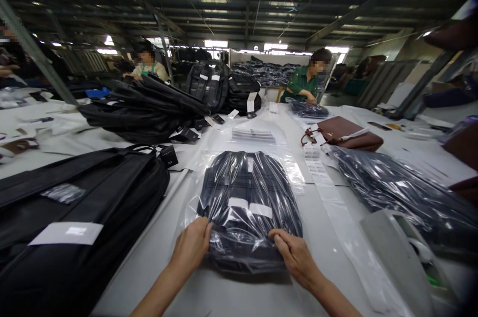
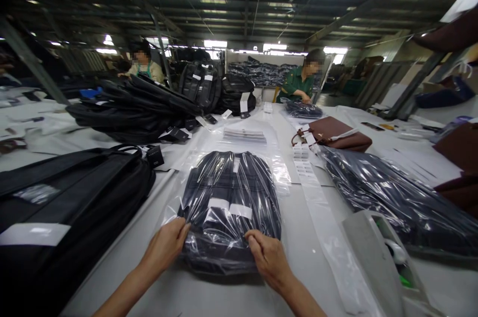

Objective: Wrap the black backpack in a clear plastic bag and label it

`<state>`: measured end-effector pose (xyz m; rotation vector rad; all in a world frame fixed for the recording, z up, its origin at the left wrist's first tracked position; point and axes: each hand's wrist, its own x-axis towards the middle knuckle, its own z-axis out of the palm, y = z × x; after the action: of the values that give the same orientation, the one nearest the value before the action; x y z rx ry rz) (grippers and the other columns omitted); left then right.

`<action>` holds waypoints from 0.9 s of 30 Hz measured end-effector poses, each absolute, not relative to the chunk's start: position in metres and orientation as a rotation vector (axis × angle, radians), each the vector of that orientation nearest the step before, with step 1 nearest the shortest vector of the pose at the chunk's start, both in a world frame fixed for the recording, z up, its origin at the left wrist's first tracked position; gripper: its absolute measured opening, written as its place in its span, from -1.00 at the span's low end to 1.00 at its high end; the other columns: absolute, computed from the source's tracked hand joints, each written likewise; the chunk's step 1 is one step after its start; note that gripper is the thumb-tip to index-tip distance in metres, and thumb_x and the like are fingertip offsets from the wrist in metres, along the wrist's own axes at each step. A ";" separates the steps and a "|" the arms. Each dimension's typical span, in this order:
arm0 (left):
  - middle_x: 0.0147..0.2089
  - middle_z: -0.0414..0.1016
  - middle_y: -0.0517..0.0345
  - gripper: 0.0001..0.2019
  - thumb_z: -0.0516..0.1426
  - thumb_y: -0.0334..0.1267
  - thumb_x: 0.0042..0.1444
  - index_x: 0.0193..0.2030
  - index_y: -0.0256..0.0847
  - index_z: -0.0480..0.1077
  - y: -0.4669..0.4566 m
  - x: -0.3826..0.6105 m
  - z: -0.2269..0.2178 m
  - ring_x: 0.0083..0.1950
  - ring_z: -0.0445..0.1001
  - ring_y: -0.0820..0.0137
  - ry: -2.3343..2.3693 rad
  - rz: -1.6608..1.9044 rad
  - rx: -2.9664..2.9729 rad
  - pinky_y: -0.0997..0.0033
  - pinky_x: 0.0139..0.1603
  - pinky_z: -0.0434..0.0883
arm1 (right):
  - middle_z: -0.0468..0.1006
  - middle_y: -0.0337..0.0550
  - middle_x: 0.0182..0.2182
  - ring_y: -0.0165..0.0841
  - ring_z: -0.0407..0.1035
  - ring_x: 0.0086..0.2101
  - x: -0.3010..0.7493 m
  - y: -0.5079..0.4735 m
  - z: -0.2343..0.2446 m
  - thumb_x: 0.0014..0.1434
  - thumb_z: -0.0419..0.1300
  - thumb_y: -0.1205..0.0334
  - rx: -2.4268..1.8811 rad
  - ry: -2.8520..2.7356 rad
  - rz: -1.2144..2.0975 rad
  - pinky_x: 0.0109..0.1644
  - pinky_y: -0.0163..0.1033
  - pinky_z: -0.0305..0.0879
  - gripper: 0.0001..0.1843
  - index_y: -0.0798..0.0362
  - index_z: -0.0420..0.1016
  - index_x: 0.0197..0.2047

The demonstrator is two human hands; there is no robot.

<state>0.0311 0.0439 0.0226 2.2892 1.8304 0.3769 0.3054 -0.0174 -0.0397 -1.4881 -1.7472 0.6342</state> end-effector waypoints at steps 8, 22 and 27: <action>-0.45 0.32 0.11 -0.74 -0.12 -0.25 0.22 -0.50 -0.16 0.11 0.049 0.030 0.025 -0.39 0.34 0.31 1.782 0.379 2.201 0.37 -0.35 0.08 | 0.41 -0.24 -0.52 -0.41 0.32 -0.47 0.305 -0.015 -0.031 0.16 0.13 0.06 -1.336 -1.764 0.691 -0.36 -0.33 0.15 -0.72 0.04 0.47 -0.47; -0.70 0.27 0.20 -0.66 0.10 0.05 -0.24 -0.61 -0.23 0.24 0.081 0.013 0.056 -0.61 0.37 0.35 1.573 0.271 1.548 0.47 -0.61 0.26 | 0.41 -0.26 -0.64 -0.39 0.29 -0.55 0.298 0.000 -0.037 0.12 0.06 -0.02 -1.610 -1.548 0.910 -0.46 -0.35 0.08 -0.62 0.06 0.42 -0.55; -0.52 0.44 0.11 -0.76 0.12 -0.12 -0.14 -0.49 -0.29 0.41 0.081 -0.002 0.091 -0.39 0.45 0.29 1.698 0.540 1.718 0.40 -0.40 0.37 | 0.39 -0.26 -0.69 -0.38 0.29 -0.60 0.296 0.001 -0.037 0.13 0.03 -0.06 -1.593 -1.573 0.871 -0.50 -0.34 0.09 -0.57 0.06 0.40 -0.58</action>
<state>-0.0017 0.0806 0.0907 1.7178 1.6979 0.5400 0.2959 0.0011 -0.0375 -1.5933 -1.5727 0.8709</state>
